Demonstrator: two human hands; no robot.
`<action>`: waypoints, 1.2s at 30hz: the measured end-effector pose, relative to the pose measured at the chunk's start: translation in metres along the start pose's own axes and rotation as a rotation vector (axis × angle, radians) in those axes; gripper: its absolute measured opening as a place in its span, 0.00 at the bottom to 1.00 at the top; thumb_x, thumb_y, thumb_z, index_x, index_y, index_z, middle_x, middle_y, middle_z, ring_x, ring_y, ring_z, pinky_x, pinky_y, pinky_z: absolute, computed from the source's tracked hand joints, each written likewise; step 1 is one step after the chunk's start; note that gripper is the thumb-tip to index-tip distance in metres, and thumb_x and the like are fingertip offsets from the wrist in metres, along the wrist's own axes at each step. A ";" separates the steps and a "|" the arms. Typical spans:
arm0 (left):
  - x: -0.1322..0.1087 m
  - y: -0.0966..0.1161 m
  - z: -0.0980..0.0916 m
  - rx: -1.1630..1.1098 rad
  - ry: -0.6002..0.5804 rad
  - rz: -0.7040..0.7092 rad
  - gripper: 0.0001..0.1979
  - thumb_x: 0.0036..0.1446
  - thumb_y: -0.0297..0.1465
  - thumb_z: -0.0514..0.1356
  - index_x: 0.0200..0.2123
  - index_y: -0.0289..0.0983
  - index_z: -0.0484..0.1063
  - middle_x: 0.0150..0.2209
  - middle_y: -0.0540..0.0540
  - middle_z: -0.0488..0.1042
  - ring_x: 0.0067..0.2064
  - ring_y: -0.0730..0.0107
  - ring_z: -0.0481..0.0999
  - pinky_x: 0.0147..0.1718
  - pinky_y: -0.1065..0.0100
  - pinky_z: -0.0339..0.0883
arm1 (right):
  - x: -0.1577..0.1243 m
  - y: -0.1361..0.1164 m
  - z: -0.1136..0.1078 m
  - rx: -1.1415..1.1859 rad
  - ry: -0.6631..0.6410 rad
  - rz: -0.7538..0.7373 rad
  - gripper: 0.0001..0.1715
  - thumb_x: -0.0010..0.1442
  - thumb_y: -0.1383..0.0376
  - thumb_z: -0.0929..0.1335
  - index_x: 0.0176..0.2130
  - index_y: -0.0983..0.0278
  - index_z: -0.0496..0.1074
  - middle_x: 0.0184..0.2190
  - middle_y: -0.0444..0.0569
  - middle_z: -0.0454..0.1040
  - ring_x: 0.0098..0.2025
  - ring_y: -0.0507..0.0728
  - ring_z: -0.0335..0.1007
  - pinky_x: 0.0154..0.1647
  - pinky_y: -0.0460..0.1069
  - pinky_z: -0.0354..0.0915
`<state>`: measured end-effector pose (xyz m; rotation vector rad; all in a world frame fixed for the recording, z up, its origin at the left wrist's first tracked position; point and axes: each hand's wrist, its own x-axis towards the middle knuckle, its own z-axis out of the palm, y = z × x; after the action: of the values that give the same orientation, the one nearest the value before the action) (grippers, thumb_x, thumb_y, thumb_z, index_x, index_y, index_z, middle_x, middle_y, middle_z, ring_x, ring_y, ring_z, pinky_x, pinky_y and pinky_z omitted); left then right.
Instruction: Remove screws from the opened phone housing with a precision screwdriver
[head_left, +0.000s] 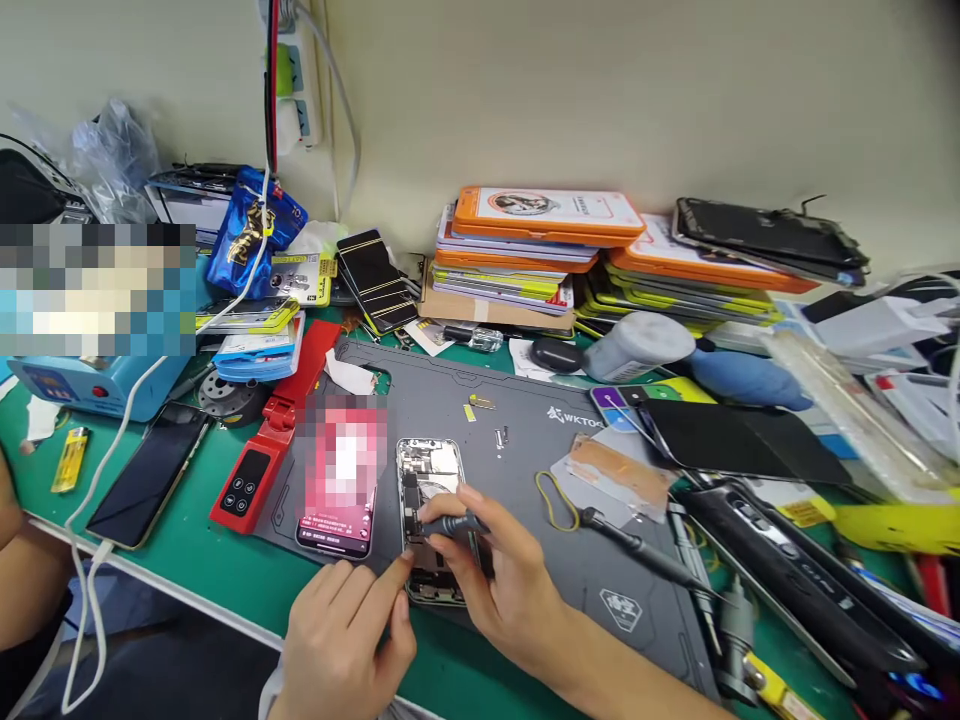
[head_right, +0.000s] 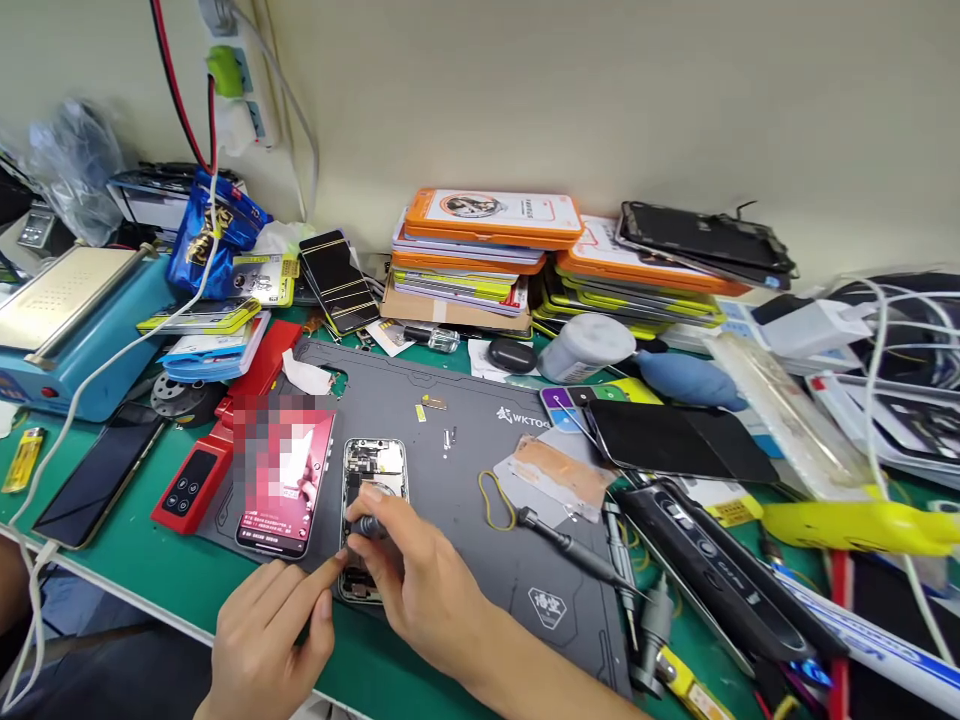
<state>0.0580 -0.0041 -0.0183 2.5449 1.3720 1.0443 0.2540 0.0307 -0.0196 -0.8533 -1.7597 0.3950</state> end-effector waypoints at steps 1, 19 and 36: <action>0.001 0.000 0.000 0.003 0.001 0.000 0.15 0.71 0.25 0.58 0.56 0.37 0.79 0.32 0.51 0.77 0.32 0.71 0.69 0.33 0.66 0.61 | 0.000 0.000 0.000 -0.011 -0.014 -0.011 0.43 0.76 0.77 0.65 0.80 0.56 0.49 0.48 0.51 0.78 0.46 0.53 0.81 0.48 0.47 0.80; 0.000 0.003 -0.001 0.001 -0.036 0.006 0.14 0.71 0.25 0.56 0.54 0.35 0.79 0.31 0.49 0.77 0.32 0.69 0.69 0.34 0.64 0.59 | 0.001 -0.001 -0.003 -0.137 -0.118 -0.068 0.46 0.73 0.78 0.66 0.80 0.56 0.51 0.46 0.52 0.81 0.42 0.57 0.82 0.40 0.49 0.81; 0.002 -0.010 -0.023 0.423 -0.004 -0.278 0.33 0.71 0.46 0.63 0.70 0.33 0.64 0.69 0.29 0.69 0.67 0.47 0.71 0.59 0.55 0.63 | 0.005 -0.004 -0.013 -0.135 -0.151 -0.132 0.43 0.67 0.76 0.61 0.77 0.62 0.56 0.52 0.59 0.81 0.51 0.61 0.83 0.43 0.55 0.83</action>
<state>0.0376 -0.0019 -0.0031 2.4980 2.0608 0.7662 0.2633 0.0292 -0.0092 -0.8133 -1.9892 0.2608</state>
